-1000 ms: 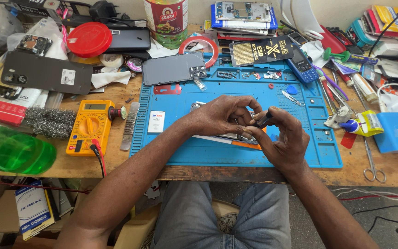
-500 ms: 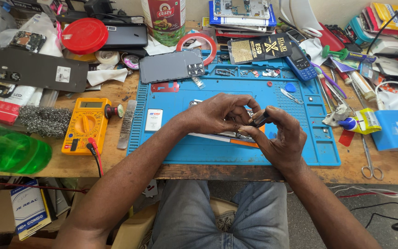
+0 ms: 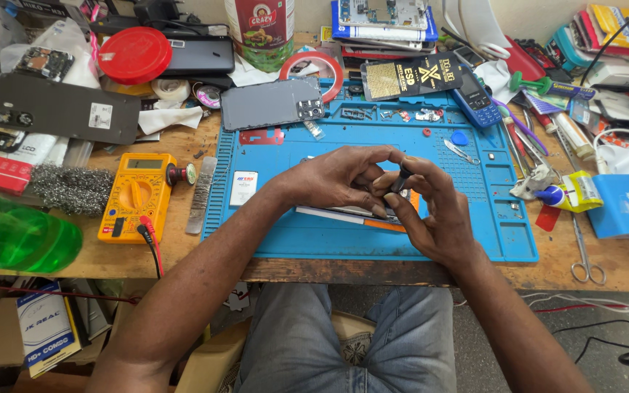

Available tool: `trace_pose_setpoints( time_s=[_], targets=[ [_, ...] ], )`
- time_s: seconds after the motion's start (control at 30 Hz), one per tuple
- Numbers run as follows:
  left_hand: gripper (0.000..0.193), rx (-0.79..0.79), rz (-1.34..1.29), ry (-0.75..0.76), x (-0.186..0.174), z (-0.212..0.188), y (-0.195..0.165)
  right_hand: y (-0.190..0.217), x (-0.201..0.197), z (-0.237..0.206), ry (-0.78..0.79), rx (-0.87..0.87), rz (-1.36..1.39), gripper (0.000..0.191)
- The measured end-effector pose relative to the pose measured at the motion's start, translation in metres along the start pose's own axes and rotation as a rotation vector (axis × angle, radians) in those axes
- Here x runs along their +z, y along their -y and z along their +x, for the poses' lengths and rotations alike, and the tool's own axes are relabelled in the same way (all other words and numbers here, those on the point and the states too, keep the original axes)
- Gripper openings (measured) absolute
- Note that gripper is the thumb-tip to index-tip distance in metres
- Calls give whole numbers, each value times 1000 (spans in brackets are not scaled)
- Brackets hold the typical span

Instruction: The person disassembles a smartphone, removes the back cover and battery, and uses a precision screwdriver to manipulate internal components on a cluttered workbench.

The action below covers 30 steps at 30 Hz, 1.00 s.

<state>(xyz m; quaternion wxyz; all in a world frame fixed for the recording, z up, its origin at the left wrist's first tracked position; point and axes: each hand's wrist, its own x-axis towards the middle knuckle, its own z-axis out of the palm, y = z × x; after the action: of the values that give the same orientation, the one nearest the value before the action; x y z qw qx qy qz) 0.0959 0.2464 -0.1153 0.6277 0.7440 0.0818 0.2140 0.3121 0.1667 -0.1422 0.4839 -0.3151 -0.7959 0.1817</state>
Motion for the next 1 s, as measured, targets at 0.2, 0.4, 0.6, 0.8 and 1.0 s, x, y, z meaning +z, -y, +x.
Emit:
trace_pose_setpoints(
  time_s=[0.2, 0.4, 0.6, 0.8, 1.0],
  targets=[
    [76, 14, -102, -92, 1, 4, 12, 11, -9, 16, -65, -205, -297, 61],
    [82, -90, 232, -269, 17, 11, 8, 11, -10, 15, -93, -205, -288, 54],
    [68, 27, -199, -88, 8, 4, 2, 11, -11, 13, -94, -162, -306, 46],
    [69, 96, 113, -175, 15, 8, 5, 12, -11, 13, -94, -160, -298, 51],
    [57, 13, -67, -173, 18, 8, -13, 15, -11, 14, -101, -132, -301, 56]
  ],
)
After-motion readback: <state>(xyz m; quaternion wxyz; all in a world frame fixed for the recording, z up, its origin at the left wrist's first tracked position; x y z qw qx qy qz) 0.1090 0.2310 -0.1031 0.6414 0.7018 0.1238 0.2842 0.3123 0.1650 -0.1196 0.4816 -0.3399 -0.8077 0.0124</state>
